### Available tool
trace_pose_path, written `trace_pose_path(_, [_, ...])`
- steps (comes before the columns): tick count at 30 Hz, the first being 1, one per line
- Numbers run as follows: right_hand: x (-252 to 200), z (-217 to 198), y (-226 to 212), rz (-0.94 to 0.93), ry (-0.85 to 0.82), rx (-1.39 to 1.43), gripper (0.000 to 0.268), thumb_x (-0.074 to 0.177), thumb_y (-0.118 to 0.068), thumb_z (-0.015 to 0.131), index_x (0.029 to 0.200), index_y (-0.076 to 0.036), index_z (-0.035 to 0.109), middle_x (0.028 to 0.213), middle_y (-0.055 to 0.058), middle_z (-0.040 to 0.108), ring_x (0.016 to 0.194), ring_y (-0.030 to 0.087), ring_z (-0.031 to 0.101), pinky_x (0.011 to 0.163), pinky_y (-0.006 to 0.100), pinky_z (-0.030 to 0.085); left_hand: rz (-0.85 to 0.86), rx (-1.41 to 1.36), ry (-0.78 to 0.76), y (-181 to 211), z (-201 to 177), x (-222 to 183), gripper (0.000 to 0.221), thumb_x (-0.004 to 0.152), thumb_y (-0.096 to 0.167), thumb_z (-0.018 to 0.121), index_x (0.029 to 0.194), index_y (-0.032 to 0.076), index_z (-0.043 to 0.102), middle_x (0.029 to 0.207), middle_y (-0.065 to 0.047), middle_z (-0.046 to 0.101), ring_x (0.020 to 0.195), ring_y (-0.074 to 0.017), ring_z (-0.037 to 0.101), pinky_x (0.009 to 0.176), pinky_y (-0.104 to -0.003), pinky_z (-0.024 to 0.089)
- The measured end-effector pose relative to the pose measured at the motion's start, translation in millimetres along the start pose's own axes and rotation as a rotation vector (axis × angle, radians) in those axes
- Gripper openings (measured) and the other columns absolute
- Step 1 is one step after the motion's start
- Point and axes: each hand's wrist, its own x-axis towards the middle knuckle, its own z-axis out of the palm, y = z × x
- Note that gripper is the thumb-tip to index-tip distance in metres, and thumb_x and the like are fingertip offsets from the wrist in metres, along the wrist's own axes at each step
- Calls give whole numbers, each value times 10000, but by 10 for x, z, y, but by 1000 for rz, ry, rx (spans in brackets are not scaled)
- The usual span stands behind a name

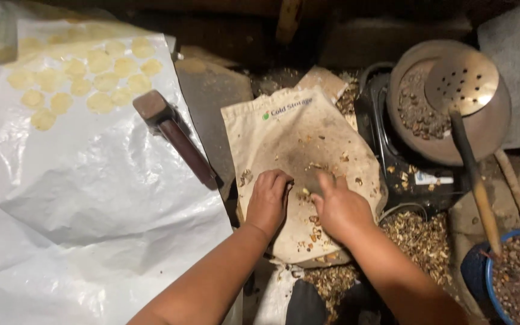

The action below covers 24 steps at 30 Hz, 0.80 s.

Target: Cracking nut shells with a stone and flattening the kernels with a wooden mallet

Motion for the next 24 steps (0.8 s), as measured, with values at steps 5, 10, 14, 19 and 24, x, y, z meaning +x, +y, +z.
trace_pose_path(5, [-94, -42, 92, -4, -61, -71, 506, 987, -447, 466, 1466, -337, 347, 1198, 162, 607, 1024, 450, 724, 884, 563, 581, -49, 25, -89, -116, 246, 108, 175, 905, 353, 731, 1005, 221, 672, 1063, -17, 593, 1095, -271, 579, 921, -421, 485])
trace_pose_path(10, [-94, -107, -5, 67, 57, 169, 557, 1010, -417, 466, 1526, -293, 298, 1214, 229, 590, 1044, 523, 685, 922, 611, 537, -44, 98, -157, -52, 85, 70, 303, 921, 430, 706, 1136, 224, 652, 1141, -43, 594, 1138, -282, 572, 956, -445, 456])
trace_pose_path(14, [-14, 46, -28, -143, 115, 48, 468, 1008, -408, 474, 1459, -300, 412, 1205, 212, 588, 1010, 527, 688, 886, 598, 557, -3, 114, -88, -129, -76, -78, 400, 961, 268, 650, 1340, 154, 590, 1186, -125, 580, 1162, -347, 568, 965, -463, 456])
trace_pose_path(19, [182, 123, 152, 13, 51, 258, 564, 1005, -413, 481, 1522, -256, 321, 1255, 241, 581, 1155, 506, 634, 962, 603, 519, 20, 57, -64, -192, -86, -106, 239, 1001, 200, 629, 1239, 185, 637, 1077, -64, 590, 1085, -300, 589, 928, -408, 475])
trace_pose_path(24, [-135, -415, -253, 52, -28, 164, 499, 996, -385, 508, 1468, -274, 393, 1246, 259, 607, 1056, 535, 681, 944, 612, 538, -48, -26, -43, -178, -45, -39, 126, 976, 264, 672, 1094, 222, 680, 1056, -38, 602, 1080, -288, 594, 905, -412, 502])
